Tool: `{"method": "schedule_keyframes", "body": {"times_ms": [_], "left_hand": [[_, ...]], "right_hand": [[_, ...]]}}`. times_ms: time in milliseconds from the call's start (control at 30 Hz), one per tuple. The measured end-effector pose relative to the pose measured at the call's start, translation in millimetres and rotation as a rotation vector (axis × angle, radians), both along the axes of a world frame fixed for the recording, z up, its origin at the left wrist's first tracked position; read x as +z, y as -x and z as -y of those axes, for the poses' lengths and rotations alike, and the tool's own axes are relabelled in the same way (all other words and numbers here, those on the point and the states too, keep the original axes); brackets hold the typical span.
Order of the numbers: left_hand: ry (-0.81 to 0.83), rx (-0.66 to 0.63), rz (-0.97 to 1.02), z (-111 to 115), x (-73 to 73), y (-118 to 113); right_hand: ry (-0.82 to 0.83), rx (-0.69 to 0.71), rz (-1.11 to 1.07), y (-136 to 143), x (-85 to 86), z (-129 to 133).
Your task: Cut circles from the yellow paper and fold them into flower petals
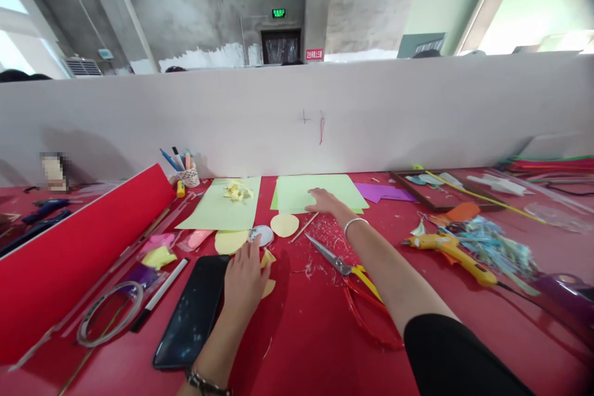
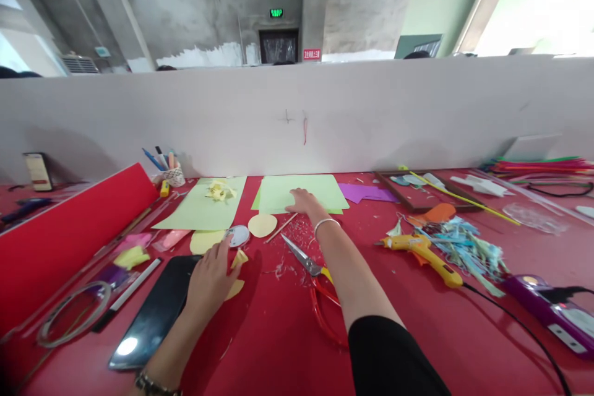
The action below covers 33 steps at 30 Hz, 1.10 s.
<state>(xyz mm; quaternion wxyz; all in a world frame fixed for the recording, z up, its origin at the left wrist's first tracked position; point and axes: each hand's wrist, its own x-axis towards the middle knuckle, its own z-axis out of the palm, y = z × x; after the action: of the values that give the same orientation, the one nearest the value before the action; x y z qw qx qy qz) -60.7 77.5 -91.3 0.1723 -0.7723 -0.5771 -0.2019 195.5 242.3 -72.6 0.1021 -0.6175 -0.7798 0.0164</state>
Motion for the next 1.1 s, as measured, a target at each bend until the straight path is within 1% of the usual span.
{"method": "schedule_keyframes", "body": {"times_ms": [67,233,433,567,733,867,967,1100], "left_hand": [[-0.024,0.007,-0.001,1,0.4,0],[-0.056,-0.111,0.024,5,-6.9,-6],[0.006,-0.155,0.06,9,-11.5,-10],[0.052,-0.141,0.095,10,-13.4,-9],[0.033,-0.154,0.102,8,-16.3,-8],[0.028,-0.158,0.091,6,-14.9,-7],[0.003,-0.173,0.092,6,-12.4,-7],[-0.026,-0.195,0.107,6,-10.8,-7]], "right_hand": [[0.028,-0.009,0.009,-1,-2.7,-5],[0.061,-0.007,0.03,-6,-4.2,-7],[0.058,-0.036,0.04,-5,-8.9,-2],[0.055,-0.053,0.051,-4,-8.0,-2],[0.082,-0.073,0.08,1,-3.5,1],[0.113,-0.069,0.104,7,1.9,4],[0.138,-0.038,0.11,6,9.7,6],[0.146,-0.023,0.105,-5,23.6,9]]}}
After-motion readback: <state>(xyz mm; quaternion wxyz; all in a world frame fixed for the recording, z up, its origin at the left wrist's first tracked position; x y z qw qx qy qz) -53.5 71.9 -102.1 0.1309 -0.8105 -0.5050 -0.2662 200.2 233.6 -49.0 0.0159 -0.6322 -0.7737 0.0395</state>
